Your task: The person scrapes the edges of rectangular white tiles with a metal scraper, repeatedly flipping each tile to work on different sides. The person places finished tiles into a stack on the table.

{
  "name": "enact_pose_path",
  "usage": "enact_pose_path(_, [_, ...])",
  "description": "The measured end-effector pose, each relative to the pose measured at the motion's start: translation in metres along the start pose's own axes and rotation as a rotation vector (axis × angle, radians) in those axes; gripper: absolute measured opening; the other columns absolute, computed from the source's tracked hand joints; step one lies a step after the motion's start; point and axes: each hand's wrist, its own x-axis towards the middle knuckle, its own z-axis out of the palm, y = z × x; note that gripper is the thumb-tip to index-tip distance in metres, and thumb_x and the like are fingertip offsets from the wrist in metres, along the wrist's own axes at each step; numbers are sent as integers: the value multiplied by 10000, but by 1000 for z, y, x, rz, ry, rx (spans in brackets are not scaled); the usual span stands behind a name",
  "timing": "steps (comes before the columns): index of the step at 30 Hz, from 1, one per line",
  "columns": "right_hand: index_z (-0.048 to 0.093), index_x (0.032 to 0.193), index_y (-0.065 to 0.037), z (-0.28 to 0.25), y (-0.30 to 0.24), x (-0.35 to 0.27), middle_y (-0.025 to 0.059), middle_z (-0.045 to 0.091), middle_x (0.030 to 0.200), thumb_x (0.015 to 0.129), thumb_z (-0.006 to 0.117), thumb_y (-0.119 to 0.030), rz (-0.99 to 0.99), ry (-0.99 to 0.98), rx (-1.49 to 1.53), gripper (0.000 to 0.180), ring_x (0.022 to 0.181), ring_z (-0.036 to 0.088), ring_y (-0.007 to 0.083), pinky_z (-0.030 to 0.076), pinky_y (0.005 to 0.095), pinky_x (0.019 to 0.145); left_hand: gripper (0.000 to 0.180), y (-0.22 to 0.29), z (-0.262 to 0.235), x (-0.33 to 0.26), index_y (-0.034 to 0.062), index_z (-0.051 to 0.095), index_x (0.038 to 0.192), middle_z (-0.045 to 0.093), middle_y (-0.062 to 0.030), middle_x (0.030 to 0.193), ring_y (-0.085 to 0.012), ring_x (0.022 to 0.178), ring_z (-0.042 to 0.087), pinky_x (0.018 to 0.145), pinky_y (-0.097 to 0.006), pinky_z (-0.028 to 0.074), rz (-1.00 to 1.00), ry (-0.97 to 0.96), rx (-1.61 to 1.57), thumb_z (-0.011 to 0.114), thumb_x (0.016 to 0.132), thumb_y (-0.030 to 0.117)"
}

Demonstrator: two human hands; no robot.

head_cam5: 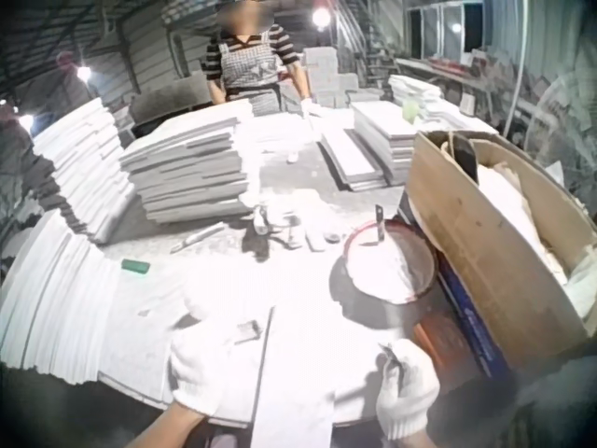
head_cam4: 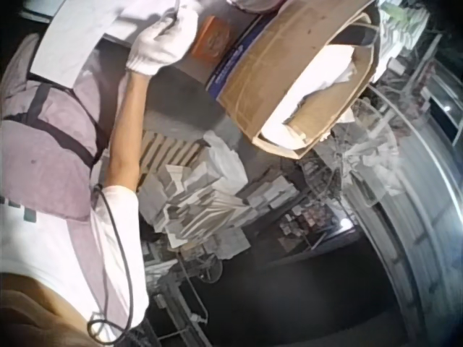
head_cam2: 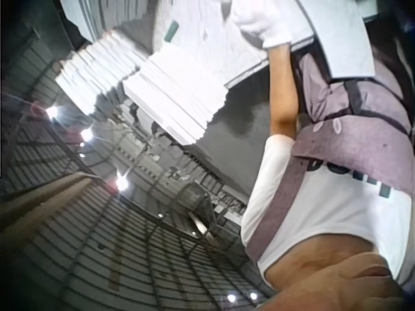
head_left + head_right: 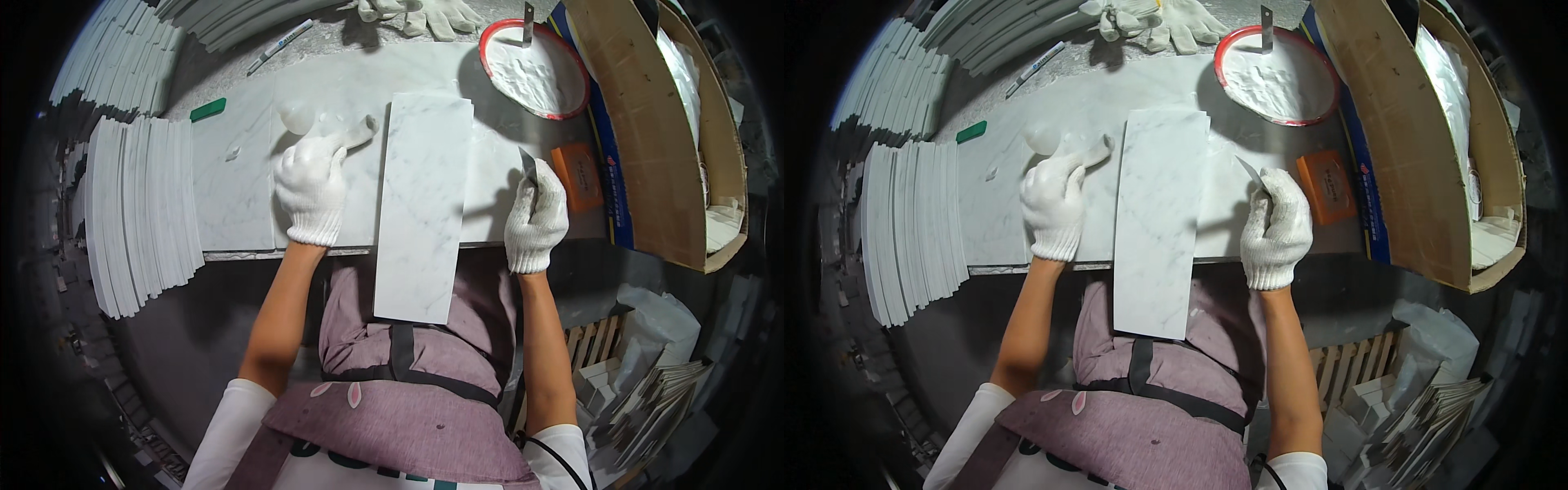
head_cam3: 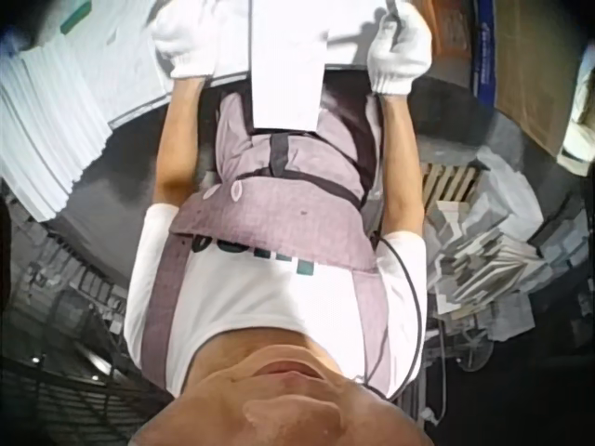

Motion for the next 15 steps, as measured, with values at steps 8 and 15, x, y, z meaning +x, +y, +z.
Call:
enact_pose_path(8, [697,1083,-36,-4,-10,6,151,723,1111,873,660,38,-12,-26,-48,226,1058,701,331,545,403,959,165,73,-16,15,82,741,1004,696,-86,922,-281,893,642,844,-417,483,187,-113,-127,692,846,89])
enact_pose_path(15, [698,1060,-40,-4,-13,11,148,726,1085,861,666,41,-9,-40,-13,218,1048,704,335,545,405,953,256,94,10,25,195,708,1034,573,-21,844,-257,794,551,632,-397,481,444,-207,-46,571,866,58])
